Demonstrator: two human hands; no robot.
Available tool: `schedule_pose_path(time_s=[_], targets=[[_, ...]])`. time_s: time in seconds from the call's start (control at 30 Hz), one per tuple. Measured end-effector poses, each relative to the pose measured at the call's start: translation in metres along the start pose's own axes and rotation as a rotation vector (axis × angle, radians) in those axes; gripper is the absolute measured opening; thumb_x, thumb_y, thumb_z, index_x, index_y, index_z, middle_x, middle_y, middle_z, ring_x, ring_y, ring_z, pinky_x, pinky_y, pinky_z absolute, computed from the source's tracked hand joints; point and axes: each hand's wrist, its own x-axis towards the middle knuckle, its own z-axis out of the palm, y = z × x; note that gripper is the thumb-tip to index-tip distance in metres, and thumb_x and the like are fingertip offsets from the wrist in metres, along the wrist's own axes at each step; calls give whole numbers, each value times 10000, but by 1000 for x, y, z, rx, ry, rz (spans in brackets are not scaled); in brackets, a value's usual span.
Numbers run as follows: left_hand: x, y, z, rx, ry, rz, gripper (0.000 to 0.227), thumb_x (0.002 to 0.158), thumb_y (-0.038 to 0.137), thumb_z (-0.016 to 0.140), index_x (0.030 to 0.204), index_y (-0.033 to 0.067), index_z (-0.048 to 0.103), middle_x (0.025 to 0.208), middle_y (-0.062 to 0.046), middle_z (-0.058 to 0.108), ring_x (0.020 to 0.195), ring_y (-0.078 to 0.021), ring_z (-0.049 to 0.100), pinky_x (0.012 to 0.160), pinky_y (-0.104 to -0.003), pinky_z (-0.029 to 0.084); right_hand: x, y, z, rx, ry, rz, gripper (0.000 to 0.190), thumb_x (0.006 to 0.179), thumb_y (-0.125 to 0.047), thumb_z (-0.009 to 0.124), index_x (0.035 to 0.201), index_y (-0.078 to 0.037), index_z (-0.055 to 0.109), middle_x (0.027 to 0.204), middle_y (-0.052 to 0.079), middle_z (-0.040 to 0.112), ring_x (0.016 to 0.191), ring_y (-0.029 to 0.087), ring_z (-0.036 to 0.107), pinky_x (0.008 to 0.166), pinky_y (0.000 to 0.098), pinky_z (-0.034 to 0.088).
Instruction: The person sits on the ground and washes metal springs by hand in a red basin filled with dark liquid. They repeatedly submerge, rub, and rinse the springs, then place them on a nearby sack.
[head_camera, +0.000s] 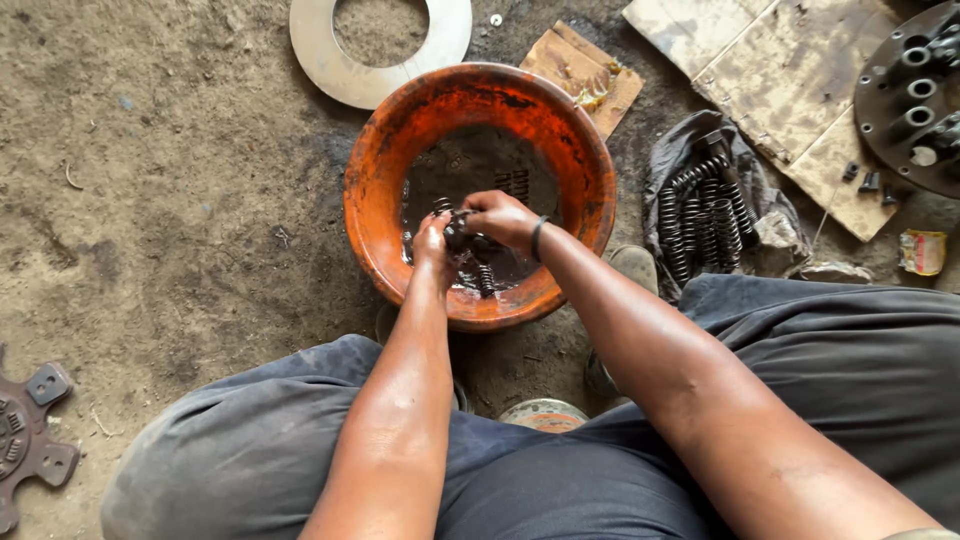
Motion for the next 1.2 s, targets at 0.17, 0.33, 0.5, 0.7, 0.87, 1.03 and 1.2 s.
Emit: schedule_pose_path(time_s=[0.17, 0.33, 0.5, 0.7, 0.87, 1.03, 1.2], targets=[[34, -40, 25, -248, -280, 58, 131, 1009, 234, 573, 982, 111, 610, 867, -49, 644, 815, -219, 639, 737, -393, 577, -15, -16, 41, -765, 1008, -489, 391, 848, -421, 734, 1033, -84, 664, 1020, 201, 669, 920, 385, 642, 795, 498, 511], [30, -57, 54, -19, -287, 276, 182, 1014, 89, 536, 1105, 14, 674, 1037, -66, 708, 964, -174, 632, 899, -301, 527, 7, 40, 9, -253, 954, -176, 356, 1003, -392, 614, 1152, -71, 658, 1154, 182, 673, 1014, 389, 646, 868, 514, 515], [7, -54, 70, 126, -302, 171, 160, 997, 82, 607, 1117, 17, 691, 1033, -80, 699, 943, -199, 630, 851, -332, 531, 29, 64, -42, 570, 719, 64, 342, 948, -381, 654, 1090, -70, 660, 979, 129, 689, 865, 272, 675, 783, 434, 559], [36, -50, 59, 894, 104, 460, 322, 1028, 320, 576, 1104, 16, 648, 1022, -122, 696, 929, -207, 647, 805, -379, 519, 35, 34, 13, 619, 559, -19, 479, 978, -512, 648, 1103, -54, 708, 977, 109, 723, 853, 225, 651, 766, 373, 527], [46, -8, 38, 640, 15, 409, 459, 1055, 434, 512, 985, 12, 680, 930, -116, 728, 864, -219, 670, 767, -401, 549, 32, 11, 49, 66, 732, -30, 511, 970, -549, 612, 1061, -46, 637, 977, 160, 734, 884, 255, 697, 785, 406, 534], [-5, -33, 86, 560, -26, 341, 443, 1038, 470, 506, 1092, 71, 689, 949, -56, 705, 881, -170, 608, 797, -346, 516, 33, 31, -2, 177, 902, 104, 449, 1034, -478, 568, 1033, -58, 727, 953, 131, 750, 846, 267, 685, 759, 415, 532], [-24, -43, 119, 725, 14, 446, 550, 1043, 561, 491, 1109, 48, 679, 981, -123, 721, 894, -238, 636, 810, -385, 505, 35, 48, -36, 828, 644, 109, 286, 999, -350, 612, 1089, -113, 745, 949, 101, 713, 824, 244, 650, 722, 416, 532]])
